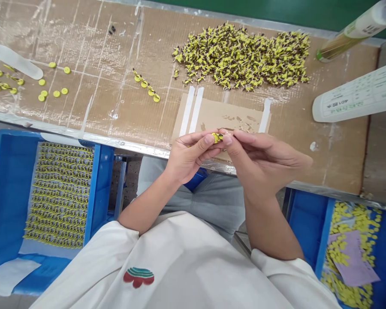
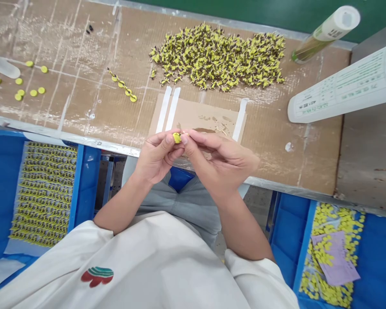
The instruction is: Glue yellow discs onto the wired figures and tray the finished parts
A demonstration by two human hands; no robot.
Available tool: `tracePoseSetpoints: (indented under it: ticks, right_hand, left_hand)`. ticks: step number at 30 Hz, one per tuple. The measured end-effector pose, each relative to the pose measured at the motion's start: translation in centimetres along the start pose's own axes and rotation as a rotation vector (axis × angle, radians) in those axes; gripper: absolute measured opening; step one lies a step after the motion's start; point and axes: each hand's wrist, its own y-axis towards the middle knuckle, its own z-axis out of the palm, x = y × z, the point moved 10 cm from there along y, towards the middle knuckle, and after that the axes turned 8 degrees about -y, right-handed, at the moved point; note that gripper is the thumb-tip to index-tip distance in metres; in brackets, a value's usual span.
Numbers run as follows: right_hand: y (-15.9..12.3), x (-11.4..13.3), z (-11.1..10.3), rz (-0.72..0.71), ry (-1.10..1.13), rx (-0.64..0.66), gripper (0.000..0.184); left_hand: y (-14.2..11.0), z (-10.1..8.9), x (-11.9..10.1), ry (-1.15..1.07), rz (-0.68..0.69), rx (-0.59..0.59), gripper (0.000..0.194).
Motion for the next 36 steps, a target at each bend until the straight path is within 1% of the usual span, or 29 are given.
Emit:
tracePoseSetpoints:
  ticks: [2,5,8,11,13,18,22,25,27,32,36]
  right_hand:
    - [0.1,0.0,0.0,0.013,0.005,0.014,0.018]
    - [0.2,-0.1,0.1,0.043,0.005,0.046,0.016]
    - [0.3,0.3,0.2,0.034,0.003,0.077,0.016]
    - [0.5,0.4,0.2,0.019,-0.014,0.095,0.018]
    - [0.6,0.2,0.3,0.037,-0.043,0.102,0.017]
    - [1.0,0.4,0.2,0.031,-0.077,0.073,0.016]
    - [1.0,0.3,0.1,0.067,-0.099,0.039,0.013]
    - [1.0,0.4,0.0,0.071,-0.098,0.018,0.014]
    - [1.0,0.5,0.1,0.064,-0.080,0.019,0.013]
    - [1.1,0.6,0.5,0.068,-0.063,0.032,0.012]
    - [1.1,0.9,0.7,0.047,-0.049,0.031,0.013]
  left_hand:
    - [-0.1,0.2,-0.1,-0.007,0.001,0.003,0.022]
    - [-0.2,0.0,-0.1,-0.001,-0.003,-0.039,0.026]
    - [-0.2,-0.2,-0.2,0.006,0.001,-0.074,0.029]
    - [-0.2,-0.3,-0.4,0.021,0.019,-0.074,0.028]
    - [-0.3,-0.4,-0.6,0.045,0.034,-0.073,0.027]
    - [-0.5,-0.4,-1.0,0.081,0.053,-0.090,0.028]
    - [-0.5,0.0,-1.2,0.062,0.066,-0.070,0.026]
    - [-0.5,-0.2,-1.1,0.073,0.063,-0.087,0.027]
    - [-0.5,-0.4,-1.1,0.079,0.067,-0.098,0.026]
    - [-0.5,-0.2,-1.2,0.062,0.079,-0.067,0.020]
    - [-0.6,-0.4,-1.5,0.082,0.091,-0.099,0.021]
